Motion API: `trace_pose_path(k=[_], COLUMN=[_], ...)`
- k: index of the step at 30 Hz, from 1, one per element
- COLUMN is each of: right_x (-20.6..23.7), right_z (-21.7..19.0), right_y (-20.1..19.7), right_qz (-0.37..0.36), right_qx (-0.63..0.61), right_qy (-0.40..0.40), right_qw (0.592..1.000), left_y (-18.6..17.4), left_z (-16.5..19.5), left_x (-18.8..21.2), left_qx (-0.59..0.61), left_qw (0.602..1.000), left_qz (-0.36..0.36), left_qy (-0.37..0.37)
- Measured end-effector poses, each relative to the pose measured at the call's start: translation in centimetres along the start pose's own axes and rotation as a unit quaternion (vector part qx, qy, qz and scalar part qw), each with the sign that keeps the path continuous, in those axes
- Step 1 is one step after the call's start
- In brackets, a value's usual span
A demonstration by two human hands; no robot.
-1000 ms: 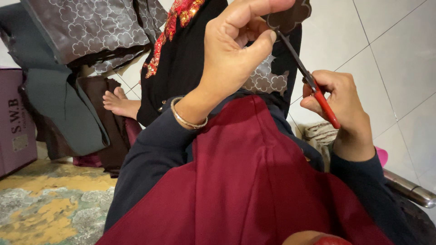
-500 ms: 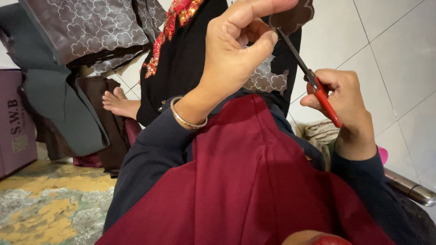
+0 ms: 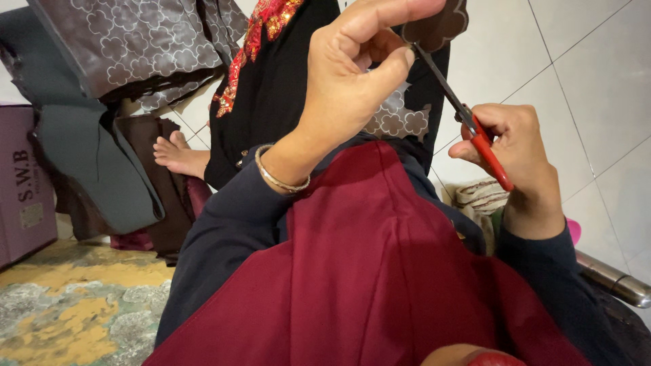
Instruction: The person uses red-handled scissors to cut a dark brown patterned fabric into small, cloud-shaped pieces. They hold the fabric with one hand and cut along the pattern with the other, then place the cut pieces on the floor.
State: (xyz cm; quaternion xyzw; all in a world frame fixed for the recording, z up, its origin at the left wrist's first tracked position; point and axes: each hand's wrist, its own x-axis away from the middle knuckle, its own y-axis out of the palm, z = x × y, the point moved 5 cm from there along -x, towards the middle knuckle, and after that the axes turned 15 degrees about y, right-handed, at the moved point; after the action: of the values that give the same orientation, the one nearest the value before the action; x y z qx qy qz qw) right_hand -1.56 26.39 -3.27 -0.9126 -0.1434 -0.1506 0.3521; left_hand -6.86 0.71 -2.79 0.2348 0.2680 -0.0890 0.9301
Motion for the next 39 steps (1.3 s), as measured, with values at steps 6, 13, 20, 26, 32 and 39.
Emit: trace_pose_path(k=[6,13,20,26,32,39], right_x=[0.2,0.0,-0.1,-1.5,-4.2,-4.3], right_z=[0.3,0.2,-1.4,-4.1,-5.5,-6.1], right_y=[0.0,-0.8,-1.0,0.5,1.2,0.4], right_qz=[0.016,-0.007,-0.027,0.032,0.068,0.165], right_qx=[0.002,0.048,-0.073,-0.300,-0.409,-0.242], right_qy=[-0.011,-0.019,-0.064,-0.092,-0.117,-0.130], right_qw=[1.000,0.999,0.995,0.949,0.902,0.947], left_y=[0.1,-0.5,-0.8,1.1,2.9,2.3], left_z=[0.3,-1.3,-3.4,-3.6,-2.7,-2.3], left_x=[-0.3,0.4,1.2,1.5,1.9,2.2], left_qx=[0.009,0.063,0.115,0.119,0.107,-0.039], left_qw=[1.000,0.996,0.986,0.985,0.993,0.998], left_qz=[0.005,0.057,0.117,0.120,0.053,0.015], left_qy=[-0.012,-0.015,0.003,0.027,0.019,0.035])
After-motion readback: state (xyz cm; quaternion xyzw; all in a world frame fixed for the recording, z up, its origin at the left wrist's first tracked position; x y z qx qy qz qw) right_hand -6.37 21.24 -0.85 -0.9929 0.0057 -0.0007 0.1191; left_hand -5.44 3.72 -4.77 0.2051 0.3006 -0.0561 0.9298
